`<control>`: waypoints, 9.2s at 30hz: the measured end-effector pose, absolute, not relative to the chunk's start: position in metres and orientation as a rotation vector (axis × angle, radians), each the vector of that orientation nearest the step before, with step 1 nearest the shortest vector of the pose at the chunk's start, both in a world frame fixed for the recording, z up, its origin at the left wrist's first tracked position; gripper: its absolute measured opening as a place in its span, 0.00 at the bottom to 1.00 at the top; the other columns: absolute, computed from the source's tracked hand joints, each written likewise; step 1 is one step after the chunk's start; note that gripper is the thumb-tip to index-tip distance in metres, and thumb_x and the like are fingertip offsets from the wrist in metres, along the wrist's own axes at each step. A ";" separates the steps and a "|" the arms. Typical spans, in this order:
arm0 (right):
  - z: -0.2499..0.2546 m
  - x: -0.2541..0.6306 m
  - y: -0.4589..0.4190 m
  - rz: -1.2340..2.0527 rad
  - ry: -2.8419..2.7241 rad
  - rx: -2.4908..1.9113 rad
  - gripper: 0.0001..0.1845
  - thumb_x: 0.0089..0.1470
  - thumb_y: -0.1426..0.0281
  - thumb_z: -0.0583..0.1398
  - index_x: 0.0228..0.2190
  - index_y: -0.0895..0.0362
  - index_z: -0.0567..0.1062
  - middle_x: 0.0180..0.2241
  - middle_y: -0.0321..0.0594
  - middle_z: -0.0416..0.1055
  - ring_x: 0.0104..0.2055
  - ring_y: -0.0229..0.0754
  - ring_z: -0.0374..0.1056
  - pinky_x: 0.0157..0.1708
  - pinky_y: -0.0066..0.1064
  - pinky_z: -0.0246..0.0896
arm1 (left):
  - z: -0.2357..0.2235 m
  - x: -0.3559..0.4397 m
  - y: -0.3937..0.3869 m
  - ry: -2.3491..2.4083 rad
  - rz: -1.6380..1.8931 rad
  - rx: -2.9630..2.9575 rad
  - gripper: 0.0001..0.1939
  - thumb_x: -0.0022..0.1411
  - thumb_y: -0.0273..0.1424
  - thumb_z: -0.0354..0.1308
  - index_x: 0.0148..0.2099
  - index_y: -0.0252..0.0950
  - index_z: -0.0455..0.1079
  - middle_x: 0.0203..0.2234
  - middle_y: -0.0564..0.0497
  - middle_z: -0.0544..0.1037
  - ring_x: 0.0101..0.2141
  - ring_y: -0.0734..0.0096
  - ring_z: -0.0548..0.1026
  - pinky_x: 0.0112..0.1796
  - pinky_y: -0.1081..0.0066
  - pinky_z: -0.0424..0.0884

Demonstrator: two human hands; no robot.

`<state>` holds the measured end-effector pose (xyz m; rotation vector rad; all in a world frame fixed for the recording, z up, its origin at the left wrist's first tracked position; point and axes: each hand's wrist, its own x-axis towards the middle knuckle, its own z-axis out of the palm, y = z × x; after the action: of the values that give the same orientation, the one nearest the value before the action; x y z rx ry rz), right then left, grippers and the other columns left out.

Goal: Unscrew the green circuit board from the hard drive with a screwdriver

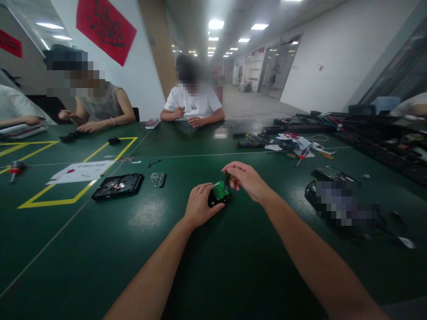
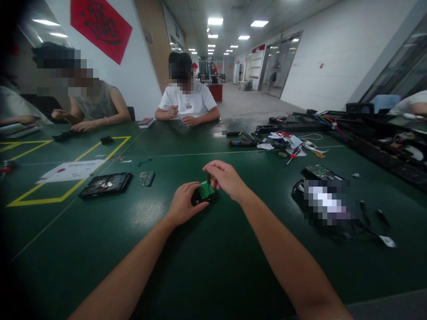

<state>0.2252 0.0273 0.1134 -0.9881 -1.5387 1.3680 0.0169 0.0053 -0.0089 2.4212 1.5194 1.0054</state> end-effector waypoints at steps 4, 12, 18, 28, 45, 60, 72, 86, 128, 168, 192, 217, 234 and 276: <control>0.113 0.223 0.029 1.338 -1.593 -0.995 0.11 0.63 0.62 0.60 0.39 0.54 0.78 0.24 0.32 0.67 0.22 0.34 0.64 0.18 0.23 0.54 | -0.008 0.015 0.005 1.500 1.016 2.423 0.33 0.59 0.48 0.68 0.62 0.42 0.67 0.58 0.43 0.74 0.59 0.46 0.71 0.59 0.46 0.65; 0.108 0.227 0.027 1.311 -1.596 -0.987 0.11 0.62 0.61 0.61 0.41 0.53 0.78 0.28 0.35 0.72 0.23 0.34 0.65 0.18 0.25 0.56 | -0.013 0.016 0.005 1.559 1.094 2.246 0.41 0.62 0.49 0.65 0.69 0.39 0.56 0.60 0.39 0.72 0.60 0.47 0.72 0.60 0.47 0.66; 0.110 0.228 0.027 1.297 -1.503 -1.018 0.07 0.61 0.63 0.63 0.38 0.54 0.75 0.32 0.37 0.73 0.24 0.35 0.67 0.18 0.26 0.57 | -0.010 0.016 0.006 1.550 1.226 1.987 0.23 0.73 0.42 0.54 0.65 0.41 0.57 0.59 0.41 0.76 0.59 0.54 0.75 0.60 0.49 0.69; 0.114 0.229 0.024 1.358 -1.438 -0.995 0.09 0.60 0.62 0.64 0.38 0.54 0.74 0.30 0.35 0.72 0.26 0.37 0.72 0.20 0.27 0.61 | -0.006 0.016 0.003 1.520 1.201 2.083 0.16 0.69 0.41 0.60 0.53 0.41 0.65 0.56 0.41 0.77 0.54 0.53 0.77 0.55 0.50 0.72; 0.118 0.228 0.022 1.338 -1.480 -1.027 0.14 0.56 0.59 0.68 0.36 0.56 0.75 0.27 0.34 0.72 0.25 0.36 0.66 0.23 0.28 0.61 | -0.004 0.016 0.002 1.525 1.040 2.374 0.21 0.63 0.46 0.66 0.55 0.45 0.76 0.59 0.45 0.74 0.60 0.49 0.70 0.59 0.45 0.67; 0.115 0.228 0.021 1.238 -1.548 -1.041 0.20 0.54 0.55 0.70 0.35 0.54 0.70 0.27 0.33 0.72 0.24 0.36 0.66 0.20 0.27 0.59 | -0.004 0.015 0.003 1.482 1.002 2.408 0.25 0.60 0.47 0.68 0.56 0.44 0.75 0.57 0.47 0.77 0.60 0.47 0.70 0.62 0.43 0.63; 0.123 0.233 0.020 1.358 -1.583 -0.965 0.15 0.59 0.61 0.65 0.43 0.56 0.83 0.43 0.44 0.79 0.28 0.35 0.68 0.22 0.27 0.57 | -0.009 0.015 0.006 1.482 0.982 2.397 0.28 0.55 0.46 0.71 0.56 0.45 0.74 0.58 0.47 0.76 0.61 0.47 0.69 0.62 0.44 0.62; 0.119 0.235 0.021 1.214 -1.700 -1.045 0.13 0.58 0.60 0.67 0.39 0.56 0.78 0.31 0.37 0.75 0.28 0.37 0.67 0.23 0.27 0.60 | -0.007 0.014 0.005 1.491 0.969 2.409 0.28 0.57 0.47 0.71 0.56 0.44 0.74 0.58 0.47 0.76 0.61 0.47 0.69 0.62 0.46 0.62; 0.118 0.226 0.017 1.503 -1.531 -0.982 0.07 0.61 0.64 0.62 0.38 0.54 0.75 0.42 0.43 0.78 0.28 0.37 0.73 0.25 0.29 0.66 | -0.002 0.016 0.003 1.490 0.950 2.395 0.26 0.58 0.46 0.70 0.56 0.46 0.75 0.57 0.47 0.76 0.60 0.47 0.70 0.62 0.45 0.62; 0.109 0.223 0.023 1.460 -1.351 -0.954 0.17 0.57 0.60 0.67 0.37 0.52 0.66 0.30 0.32 0.71 0.25 0.37 0.73 0.23 0.28 0.66 | -0.009 0.015 0.006 1.490 0.958 2.443 0.26 0.59 0.46 0.69 0.57 0.45 0.73 0.57 0.47 0.77 0.60 0.47 0.71 0.61 0.44 0.64; 0.110 0.225 0.026 1.371 -1.465 -1.006 0.09 0.62 0.61 0.61 0.37 0.54 0.73 0.36 0.37 0.76 0.25 0.33 0.65 0.21 0.25 0.55 | -0.008 0.015 0.005 1.493 0.972 2.413 0.27 0.58 0.47 0.70 0.57 0.45 0.73 0.58 0.47 0.76 0.60 0.46 0.70 0.61 0.44 0.63; 0.110 0.221 0.021 1.391 -1.517 -0.982 0.13 0.63 0.58 0.62 0.42 0.54 0.76 0.26 0.31 0.68 0.22 0.33 0.62 0.19 0.26 0.51 | -0.005 0.016 0.004 1.495 0.959 2.411 0.27 0.58 0.47 0.70 0.57 0.44 0.74 0.58 0.47 0.76 0.61 0.46 0.69 0.62 0.45 0.63; 0.115 0.223 0.022 1.385 -1.467 -0.997 0.13 0.62 0.61 0.60 0.43 0.55 0.79 0.43 0.43 0.78 0.23 0.32 0.64 0.16 0.25 0.50 | -0.005 0.016 0.003 1.504 0.943 2.419 0.26 0.59 0.48 0.69 0.57 0.45 0.73 0.59 0.48 0.76 0.61 0.47 0.69 0.62 0.46 0.62; 0.115 0.223 0.020 1.475 -1.500 -0.934 0.13 0.61 0.63 0.61 0.45 0.53 0.80 0.44 0.43 0.77 0.25 0.34 0.68 0.20 0.27 0.56 | -0.002 0.017 0.003 1.515 0.948 2.387 0.26 0.58 0.47 0.70 0.56 0.45 0.74 0.58 0.48 0.76 0.61 0.46 0.69 0.63 0.44 0.61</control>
<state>0.2225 0.0203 0.1155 -0.9338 -1.5002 1.4754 0.0168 0.0025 -0.0023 2.3871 1.5148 0.9484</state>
